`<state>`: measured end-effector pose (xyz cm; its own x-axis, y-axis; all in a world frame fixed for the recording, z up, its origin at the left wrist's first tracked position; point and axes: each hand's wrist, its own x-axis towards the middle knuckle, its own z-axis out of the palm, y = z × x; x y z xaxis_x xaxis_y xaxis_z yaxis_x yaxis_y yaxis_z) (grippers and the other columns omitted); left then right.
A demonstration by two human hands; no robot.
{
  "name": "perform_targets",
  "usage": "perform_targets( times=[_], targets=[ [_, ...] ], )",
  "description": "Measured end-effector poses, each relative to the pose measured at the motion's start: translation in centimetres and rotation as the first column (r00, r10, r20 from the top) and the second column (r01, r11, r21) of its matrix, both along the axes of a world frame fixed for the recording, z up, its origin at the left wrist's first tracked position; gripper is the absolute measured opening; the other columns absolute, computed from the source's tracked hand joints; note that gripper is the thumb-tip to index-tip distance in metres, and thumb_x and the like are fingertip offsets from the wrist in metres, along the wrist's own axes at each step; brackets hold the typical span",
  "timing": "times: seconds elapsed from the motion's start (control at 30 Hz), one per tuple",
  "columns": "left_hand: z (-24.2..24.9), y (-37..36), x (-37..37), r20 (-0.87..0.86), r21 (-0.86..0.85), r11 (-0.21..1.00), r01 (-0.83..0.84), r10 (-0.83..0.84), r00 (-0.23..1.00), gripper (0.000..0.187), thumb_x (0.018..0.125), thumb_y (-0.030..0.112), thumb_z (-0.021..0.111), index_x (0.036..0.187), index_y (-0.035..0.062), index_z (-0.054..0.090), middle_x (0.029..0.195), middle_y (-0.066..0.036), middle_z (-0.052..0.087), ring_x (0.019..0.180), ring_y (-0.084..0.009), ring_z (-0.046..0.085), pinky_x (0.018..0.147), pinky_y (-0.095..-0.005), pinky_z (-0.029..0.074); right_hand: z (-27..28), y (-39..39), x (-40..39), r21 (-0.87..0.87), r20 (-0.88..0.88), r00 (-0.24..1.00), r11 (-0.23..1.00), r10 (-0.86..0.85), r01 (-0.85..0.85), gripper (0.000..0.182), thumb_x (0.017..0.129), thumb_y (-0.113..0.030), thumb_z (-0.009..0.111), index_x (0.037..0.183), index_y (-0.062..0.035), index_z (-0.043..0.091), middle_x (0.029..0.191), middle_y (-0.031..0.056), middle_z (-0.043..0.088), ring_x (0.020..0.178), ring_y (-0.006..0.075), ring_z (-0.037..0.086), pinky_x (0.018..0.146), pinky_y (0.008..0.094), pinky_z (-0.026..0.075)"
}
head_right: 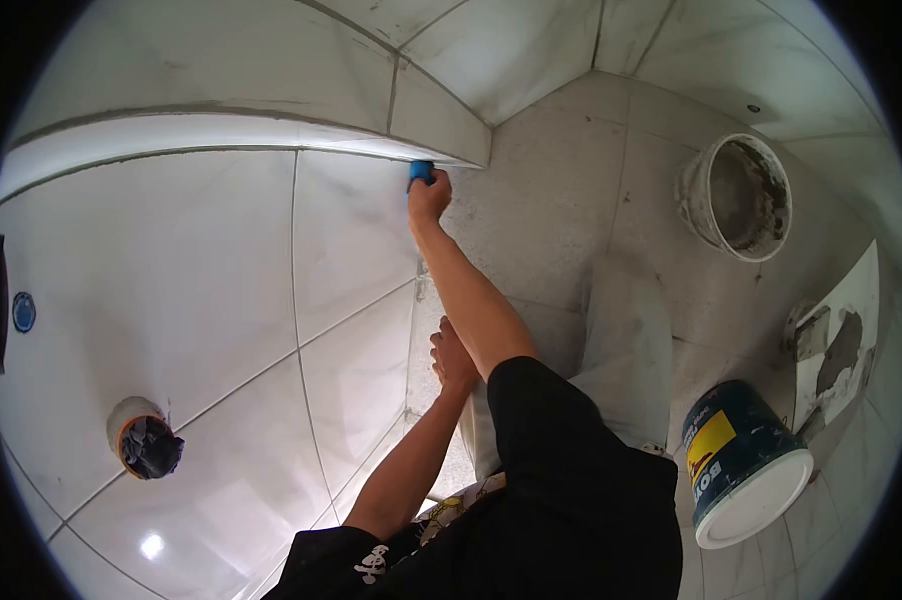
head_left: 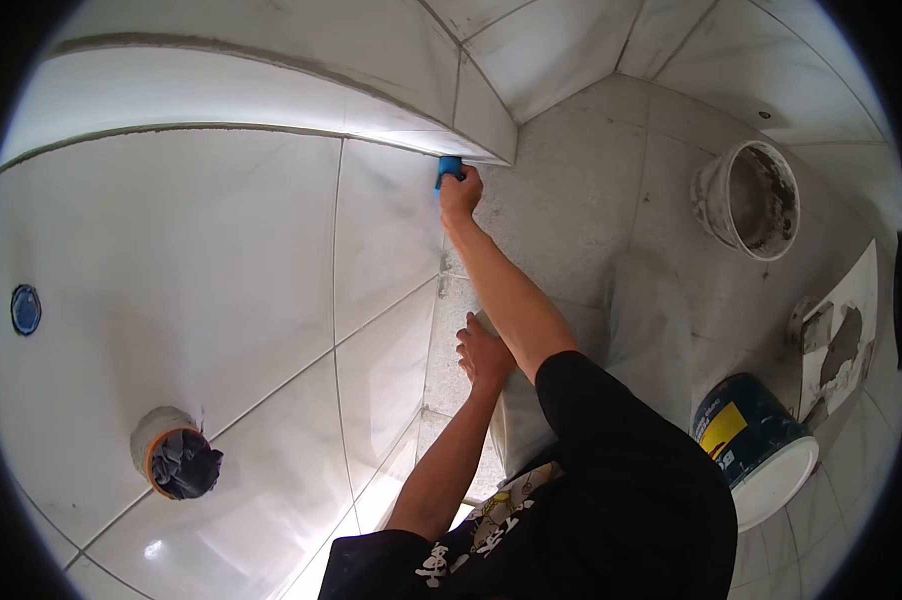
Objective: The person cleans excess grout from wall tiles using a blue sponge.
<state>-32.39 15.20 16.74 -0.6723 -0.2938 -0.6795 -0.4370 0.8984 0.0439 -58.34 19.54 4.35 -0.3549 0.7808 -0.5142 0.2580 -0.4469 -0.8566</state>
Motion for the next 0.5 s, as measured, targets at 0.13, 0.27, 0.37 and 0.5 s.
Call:
perform_targets(
  times=[0.13,0.27,0.37,0.5],
  targets=[
    [-2.1,-1.9,1.4,0.049,0.022,0.998,0.064,-0.065,0.997,0.092,0.083,0.047,0.072,0.152,0.0046,0.029,0.143,-0.027,0.041,0.129,-0.0491,0.045,0.107,-0.0575,0.039,9.3,-0.5,1.0,0.009,-0.203,0.979,1.0,0.016,-0.014,0.024,0.078,-0.007,0.066,0.1,0.0018,0.067,0.092,0.011,0.068,0.083,0.02,0.063,0.077,0.034,0.05],
    [-6.0,-4.5,3.2,0.013,0.213,0.977,0.009,-0.012,1.0,0.08,0.09,0.049,0.066,0.148,0.0042,0.035,0.142,-0.023,0.042,0.13,-0.0378,0.044,0.105,-0.0522,0.039,22.0,-0.2,2.5,-0.059,-0.405,0.914,0.996,0.036,-0.066,0.025,0.082,-0.008,0.061,0.105,0.0004,0.063,0.101,0.0201,0.068,0.098,0.0344,0.065,0.088,0.0409,0.051],
    [-4.7,-3.4,3.8,-0.001,0.494,0.87,-0.001,0.001,1.0,0.063,0.097,0.048,0.061,0.136,0.0006,0.05,0.13,-0.016,0.054,0.117,-0.0235,0.051,0.101,-0.0401,0.042,26.5,-0.5,3.6,0.039,-0.579,0.808,0.994,0.108,-0.106,0.028,0.083,-0.003,0.062,0.111,-0.0012,0.062,0.1,0.011,0.066,0.089,0.0202,0.063,0.081,0.0328,0.051],
    [-11.3,-7.5,5.8,-0.136,0.594,0.79,0.153,-0.088,0.987,0.061,0.098,0.051,0.06,0.131,-0.0012,0.056,0.124,-0.013,0.061,0.111,-0.0176,0.056,0.098,-0.0348,0.044,31.0,3.2,6.6,0.474,-0.739,0.554,0.88,0.383,0.023,0.043,0.083,0.003,0.062,0.125,-0.0069,0.061,0.122,0.0181,0.058,0.104,0.0305,0.063,0.084,0.0352,0.055]
  ],
)
